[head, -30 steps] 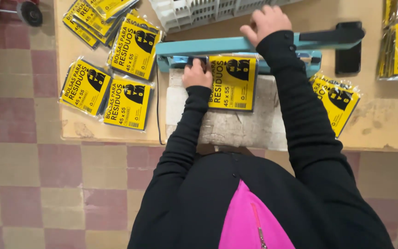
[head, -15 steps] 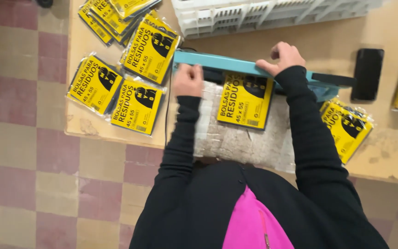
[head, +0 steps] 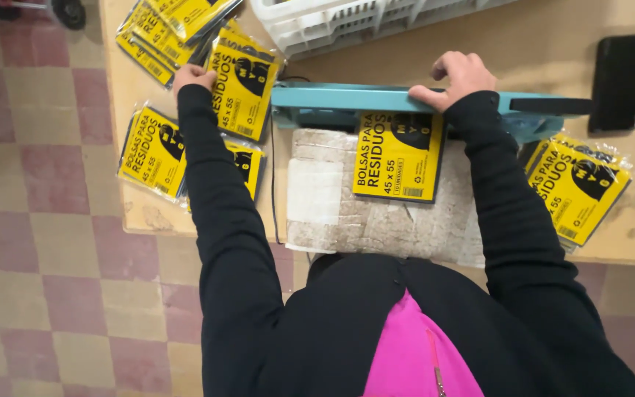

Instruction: Sealing stacks of plastic bags using a thermal heat sealer and organizing them into piles.

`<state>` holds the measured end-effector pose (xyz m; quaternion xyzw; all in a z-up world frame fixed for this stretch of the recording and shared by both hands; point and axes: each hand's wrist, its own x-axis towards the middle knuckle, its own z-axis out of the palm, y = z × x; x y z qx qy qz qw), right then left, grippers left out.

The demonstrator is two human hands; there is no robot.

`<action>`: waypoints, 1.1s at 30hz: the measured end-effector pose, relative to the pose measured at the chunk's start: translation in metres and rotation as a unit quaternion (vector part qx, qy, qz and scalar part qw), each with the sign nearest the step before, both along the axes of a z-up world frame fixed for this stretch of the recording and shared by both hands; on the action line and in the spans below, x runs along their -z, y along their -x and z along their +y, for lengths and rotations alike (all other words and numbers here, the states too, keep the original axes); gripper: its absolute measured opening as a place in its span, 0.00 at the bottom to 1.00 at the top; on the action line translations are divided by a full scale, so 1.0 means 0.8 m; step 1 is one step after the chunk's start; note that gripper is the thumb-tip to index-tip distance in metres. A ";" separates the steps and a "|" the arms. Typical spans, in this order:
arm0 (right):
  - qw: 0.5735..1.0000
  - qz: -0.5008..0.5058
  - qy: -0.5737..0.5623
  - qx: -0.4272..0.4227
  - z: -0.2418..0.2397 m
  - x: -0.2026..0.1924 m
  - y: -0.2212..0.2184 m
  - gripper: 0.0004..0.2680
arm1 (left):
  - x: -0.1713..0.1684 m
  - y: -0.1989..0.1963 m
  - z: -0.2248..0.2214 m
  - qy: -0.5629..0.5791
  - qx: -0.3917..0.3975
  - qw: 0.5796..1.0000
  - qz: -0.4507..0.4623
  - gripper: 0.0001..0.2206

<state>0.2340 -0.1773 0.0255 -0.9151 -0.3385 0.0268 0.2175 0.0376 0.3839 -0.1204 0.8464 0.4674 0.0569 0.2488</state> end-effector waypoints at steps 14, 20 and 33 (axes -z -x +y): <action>0.999 0.012 0.028 0.017 0.012 -0.032 0.007 0.18 | -0.107 0.026 -0.048 -0.037 0.196 0.966 -0.163 0.14; 1.000 -0.005 -0.026 -0.008 0.006 -0.021 0.014 0.16 | -0.284 0.102 -0.136 -0.201 0.194 0.923 -0.266 0.13; 0.930 0.331 -0.161 -0.005 -0.069 -0.067 0.093 0.10 | -0.366 0.252 -0.292 -0.157 0.119 0.913 -0.357 0.09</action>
